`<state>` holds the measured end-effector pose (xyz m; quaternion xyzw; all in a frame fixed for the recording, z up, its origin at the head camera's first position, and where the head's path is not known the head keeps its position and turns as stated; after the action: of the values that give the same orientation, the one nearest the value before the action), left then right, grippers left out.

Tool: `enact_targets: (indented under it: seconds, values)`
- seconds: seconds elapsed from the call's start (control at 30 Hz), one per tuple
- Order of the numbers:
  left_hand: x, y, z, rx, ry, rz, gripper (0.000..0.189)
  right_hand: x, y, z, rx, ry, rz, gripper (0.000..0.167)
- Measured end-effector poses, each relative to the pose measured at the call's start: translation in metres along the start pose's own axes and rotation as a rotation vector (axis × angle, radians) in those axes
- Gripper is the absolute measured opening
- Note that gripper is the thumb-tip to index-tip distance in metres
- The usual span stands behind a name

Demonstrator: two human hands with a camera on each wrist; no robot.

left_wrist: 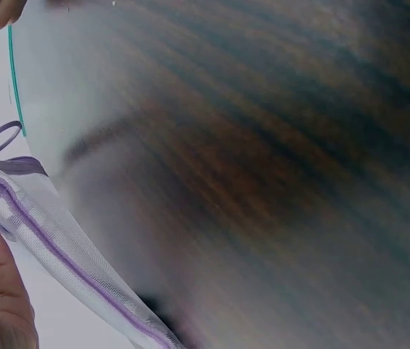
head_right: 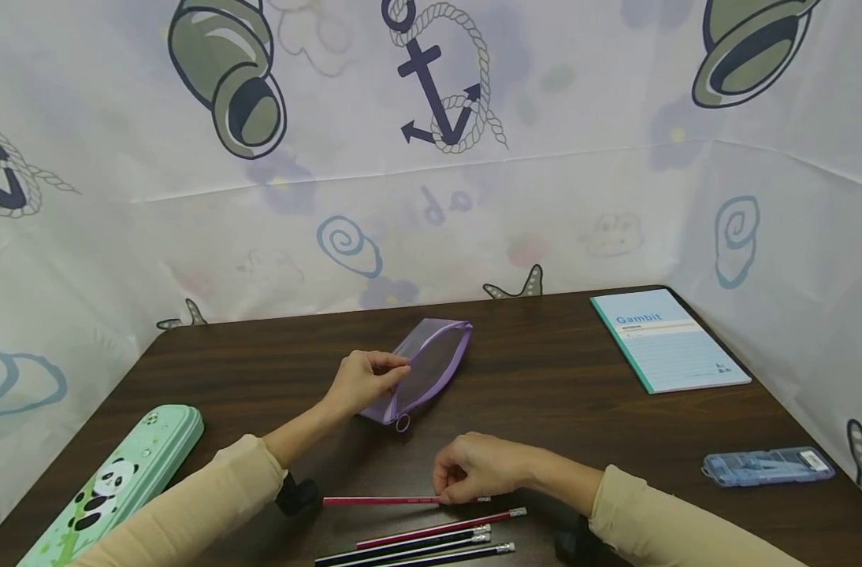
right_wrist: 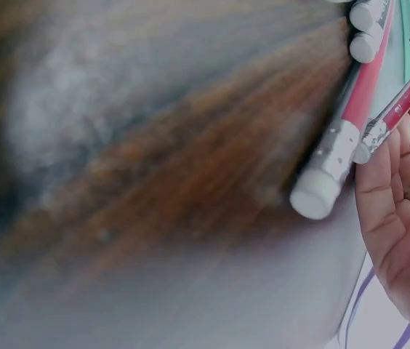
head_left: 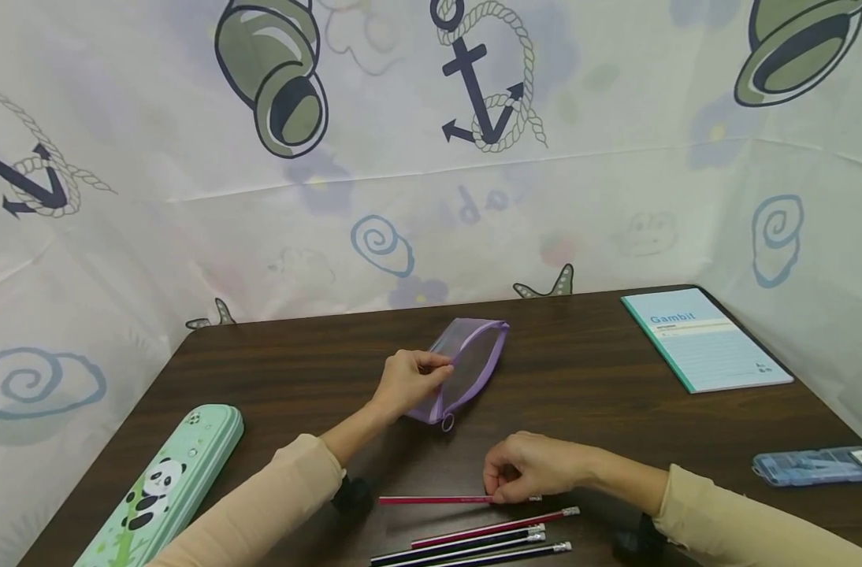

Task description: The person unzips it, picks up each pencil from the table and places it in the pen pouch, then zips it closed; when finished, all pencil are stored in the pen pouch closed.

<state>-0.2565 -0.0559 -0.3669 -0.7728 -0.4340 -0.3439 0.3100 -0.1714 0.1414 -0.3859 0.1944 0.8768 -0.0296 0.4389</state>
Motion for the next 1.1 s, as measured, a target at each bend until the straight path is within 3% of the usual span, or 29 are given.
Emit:
enact_targets:
  seconds: [0.17,0.37,0.47,0.73,0.93,1.1]
  values:
    - [-0.002,0.000,0.000,0.001,-0.009,-0.001,0.017,0.000,0.003,-0.003,-0.019,-0.065,-0.039,0.004]
    - [-0.001,0.000,-0.002,0.004,-0.015,0.002,0.016,0.013,0.016,-0.011,0.016,-0.271,-0.088,0.005]
    - [-0.001,0.001,-0.003,0.004,-0.007,-0.003,0.016,0.021,0.023,-0.015,0.097,-0.433,-0.048,0.012]
    - [-0.001,0.001,-0.002,0.026,0.000,-0.010,0.016,0.031,0.025,-0.026,0.340,-0.890,0.158,0.026]
    - [-0.001,0.000,0.001,0.033,0.006,-0.009,0.016,0.027,0.014,-0.028,0.410,-0.979,0.250,0.032]
    - [0.000,0.002,0.003,0.028,0.002,-0.001,0.016,0.027,-0.003,-0.034,0.519,-1.043,0.261,0.039]
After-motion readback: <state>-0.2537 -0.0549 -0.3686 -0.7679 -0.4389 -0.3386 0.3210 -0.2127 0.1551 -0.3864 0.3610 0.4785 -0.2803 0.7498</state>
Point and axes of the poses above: each hand's wrist, its own y-axis away from the middle knuckle, its own z-axis out of the palm, x = y × z, the point moved 2 cm from there along -y, towards the middle knuckle, and after that the axes turned 9 degrees about -x, right-handed, at the moved point
